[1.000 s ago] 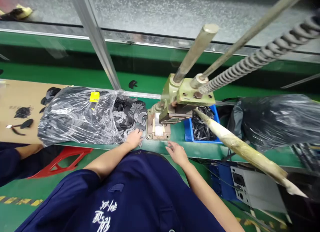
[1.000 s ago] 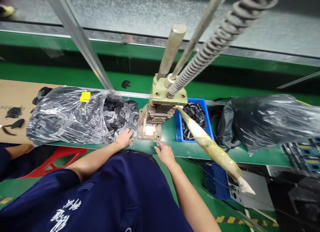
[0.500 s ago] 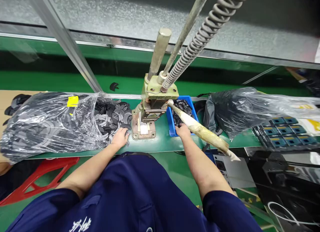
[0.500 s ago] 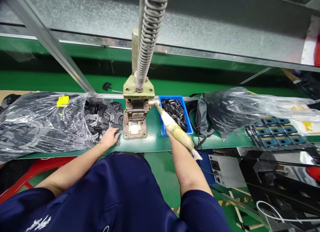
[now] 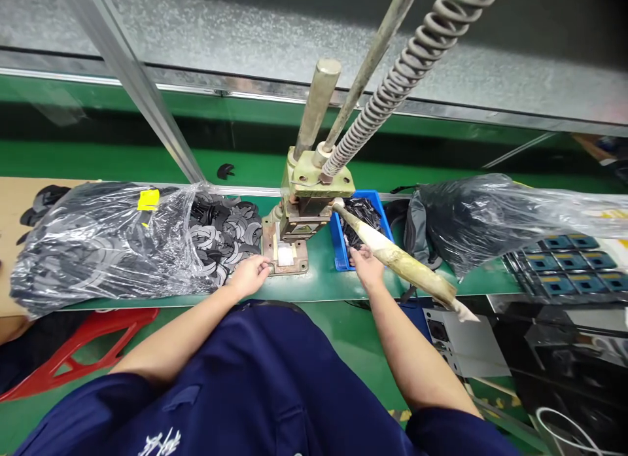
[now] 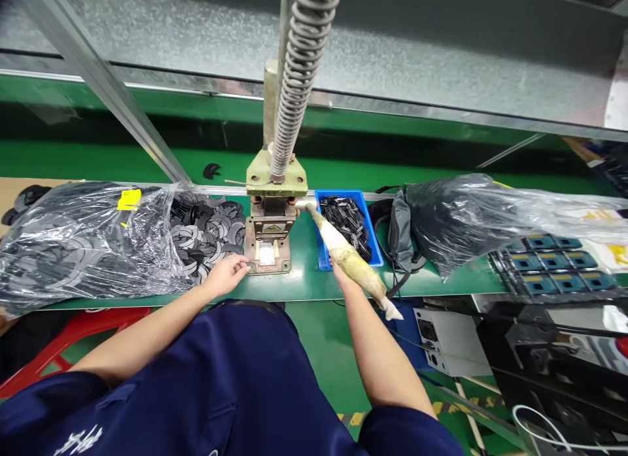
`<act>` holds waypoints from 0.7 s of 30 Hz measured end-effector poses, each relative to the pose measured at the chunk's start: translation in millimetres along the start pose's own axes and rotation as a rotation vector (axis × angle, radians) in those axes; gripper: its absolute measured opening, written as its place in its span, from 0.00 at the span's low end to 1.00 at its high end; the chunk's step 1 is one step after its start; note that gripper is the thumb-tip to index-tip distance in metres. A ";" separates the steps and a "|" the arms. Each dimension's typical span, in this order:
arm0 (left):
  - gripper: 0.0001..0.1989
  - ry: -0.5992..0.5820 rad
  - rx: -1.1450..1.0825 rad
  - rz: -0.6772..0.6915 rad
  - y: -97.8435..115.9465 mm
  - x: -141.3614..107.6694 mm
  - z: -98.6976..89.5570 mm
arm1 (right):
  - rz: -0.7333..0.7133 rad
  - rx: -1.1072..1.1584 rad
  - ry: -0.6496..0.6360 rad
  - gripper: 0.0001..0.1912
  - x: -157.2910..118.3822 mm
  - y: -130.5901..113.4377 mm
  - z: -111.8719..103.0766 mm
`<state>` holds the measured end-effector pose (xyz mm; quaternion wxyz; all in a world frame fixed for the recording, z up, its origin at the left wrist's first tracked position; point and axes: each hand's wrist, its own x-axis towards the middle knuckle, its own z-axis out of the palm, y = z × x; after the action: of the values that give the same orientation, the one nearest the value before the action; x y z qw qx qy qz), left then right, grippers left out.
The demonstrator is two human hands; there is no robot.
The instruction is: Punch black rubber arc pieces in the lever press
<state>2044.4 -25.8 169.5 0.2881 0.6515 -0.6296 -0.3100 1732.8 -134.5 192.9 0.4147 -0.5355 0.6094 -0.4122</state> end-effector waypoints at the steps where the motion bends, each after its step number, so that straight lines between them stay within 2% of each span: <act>1: 0.12 -0.039 -0.059 0.000 5.3 0.9 1.8 | 0.026 0.054 -0.037 0.17 -7.4 0.1 6.6; 5: 0.17 -0.189 -0.382 -0.062 23.2 3.8 13.9 | 0.088 0.280 -0.220 0.21 -42.0 -4.9 46.2; 7: 0.22 -0.226 -0.534 -0.089 29.5 3.4 19.0 | 0.100 0.359 -0.300 0.25 -58.7 -10.6 67.6; 9: 0.24 -0.235 -0.614 -0.063 33.5 1.6 20.7 | 0.106 0.401 -0.364 0.24 -71.8 -16.3 85.1; 12: 0.17 -0.138 -0.568 0.004 33.9 -2.4 16.0 | 0.094 0.409 -0.419 0.20 -82.4 -22.0 100.1; 16: 0.10 0.026 -0.359 0.106 27.4 -7.5 4.4 | 0.059 0.354 -0.439 0.16 -84.8 -23.4 103.7; 21: 0.09 0.083 -0.272 0.139 22.7 -11.0 -0.5 | 0.034 0.284 -0.449 0.15 -84.1 -21.1 104.5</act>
<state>2030.1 -15.8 187.6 0.4202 0.5736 -0.6130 -0.3445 1845.2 -58.7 185.2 0.6175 -0.5396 0.4471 -0.3571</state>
